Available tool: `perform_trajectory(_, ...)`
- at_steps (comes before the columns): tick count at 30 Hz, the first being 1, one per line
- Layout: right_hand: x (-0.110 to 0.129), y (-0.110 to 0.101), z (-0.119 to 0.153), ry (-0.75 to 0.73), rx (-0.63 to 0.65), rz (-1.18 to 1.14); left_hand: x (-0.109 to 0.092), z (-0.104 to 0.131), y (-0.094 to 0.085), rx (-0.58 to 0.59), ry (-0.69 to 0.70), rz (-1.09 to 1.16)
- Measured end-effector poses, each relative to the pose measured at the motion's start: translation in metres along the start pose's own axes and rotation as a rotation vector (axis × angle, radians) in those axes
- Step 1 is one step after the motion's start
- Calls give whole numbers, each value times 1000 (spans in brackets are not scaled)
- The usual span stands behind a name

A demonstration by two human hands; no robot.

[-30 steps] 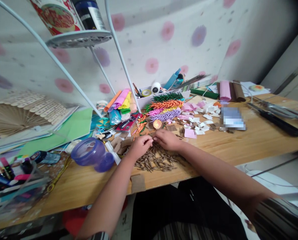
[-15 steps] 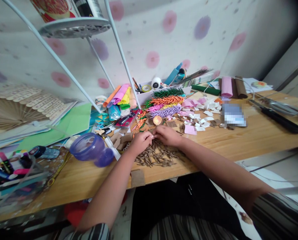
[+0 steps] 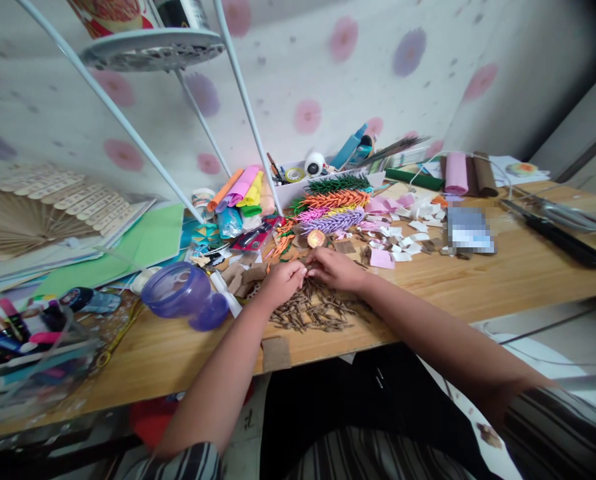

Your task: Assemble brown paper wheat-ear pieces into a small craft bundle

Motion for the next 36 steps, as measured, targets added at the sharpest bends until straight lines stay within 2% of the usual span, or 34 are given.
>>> perform_trajectory(6,4,1,0,-43,2,-5,-1,-1,2,11,10,38)
perform_trajectory(12,3,2,0,-19,32,17,-8,-1,0,14,24,44)
perform_trajectory(18,7,2,-1,-26,68,153,-9,0,3,45,10,3)
perform_trajectory(23,4,5,1,23,80,240,-11,0,4,49,19,-39)
perform_trajectory(27,2,4,2,16,79,149,-11,0,2,52,25,-34)
perform_trajectory(33,13,-5,0,-103,3,-60,-2,0,1,29,-11,48)
perform_trajectory(36,11,-5,-1,-89,-17,-79,0,0,3,29,-24,124)
Point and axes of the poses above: each hand's wrist, its own z-axis away from the middle knuckle, its own y-axis out of the palm, x = y × z, the point moved 9 cm from there along -z, towards the middle knuckle, and after that the axes turned 5 degrees about x, right-handed, at the moved point
